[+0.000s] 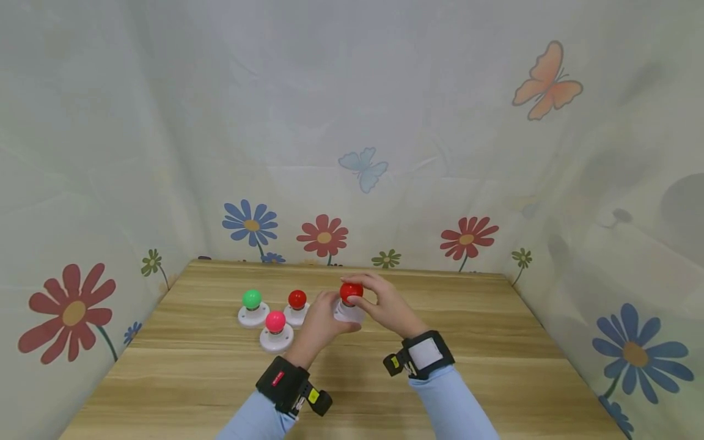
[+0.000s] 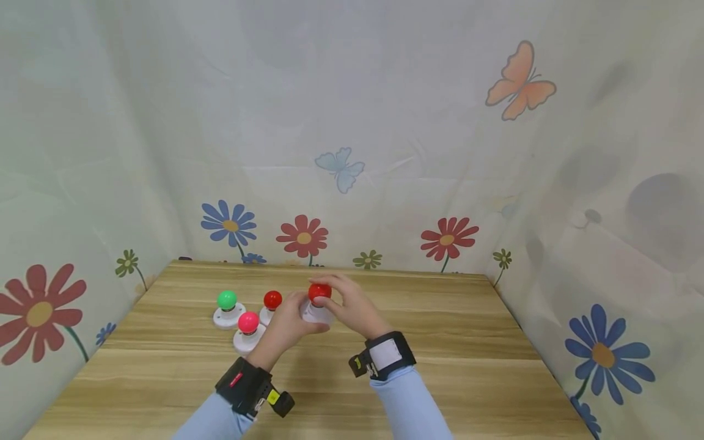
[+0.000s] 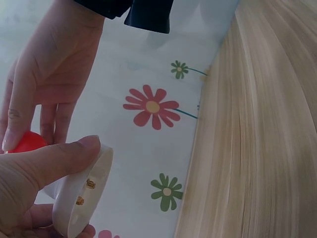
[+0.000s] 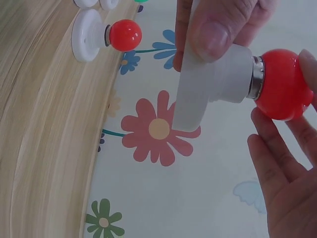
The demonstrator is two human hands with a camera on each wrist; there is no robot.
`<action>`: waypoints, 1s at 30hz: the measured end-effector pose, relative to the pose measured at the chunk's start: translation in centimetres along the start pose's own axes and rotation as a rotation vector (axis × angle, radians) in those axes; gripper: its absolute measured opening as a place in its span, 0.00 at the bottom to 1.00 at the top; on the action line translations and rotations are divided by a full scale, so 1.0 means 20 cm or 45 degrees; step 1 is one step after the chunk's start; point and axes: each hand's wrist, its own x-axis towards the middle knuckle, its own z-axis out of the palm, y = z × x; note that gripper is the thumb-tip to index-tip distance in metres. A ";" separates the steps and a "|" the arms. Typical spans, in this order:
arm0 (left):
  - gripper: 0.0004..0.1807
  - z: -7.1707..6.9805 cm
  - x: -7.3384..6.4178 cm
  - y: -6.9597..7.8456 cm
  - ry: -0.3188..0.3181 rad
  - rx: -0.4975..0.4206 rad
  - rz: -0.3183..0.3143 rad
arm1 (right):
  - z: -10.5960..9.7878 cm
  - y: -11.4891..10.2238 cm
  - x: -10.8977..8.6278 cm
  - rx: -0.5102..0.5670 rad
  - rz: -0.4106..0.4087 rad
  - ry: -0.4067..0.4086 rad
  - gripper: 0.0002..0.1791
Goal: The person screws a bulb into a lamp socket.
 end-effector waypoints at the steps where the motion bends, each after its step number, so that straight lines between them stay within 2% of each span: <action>1: 0.38 0.00 0.00 0.00 -0.001 -0.002 0.001 | 0.00 0.00 0.00 -0.017 0.014 0.013 0.23; 6: 0.37 0.00 0.00 -0.01 0.001 -0.007 0.002 | 0.02 -0.02 0.01 -0.064 0.094 0.047 0.22; 13: 0.37 0.00 -0.01 0.00 0.012 -0.021 -0.017 | 0.02 -0.03 0.02 -0.111 0.113 0.044 0.25; 19: 0.37 -0.01 -0.01 0.00 0.005 -0.016 -0.001 | 0.01 -0.06 0.05 -0.187 0.052 -0.003 0.27; 25: 0.38 -0.01 0.00 0.01 0.011 -0.006 0.017 | -0.03 -0.07 0.05 -0.122 -0.032 -0.117 0.25; 30: 0.37 -0.01 0.00 0.01 0.017 -0.009 0.013 | -0.03 -0.06 0.05 -0.091 -0.013 -0.120 0.25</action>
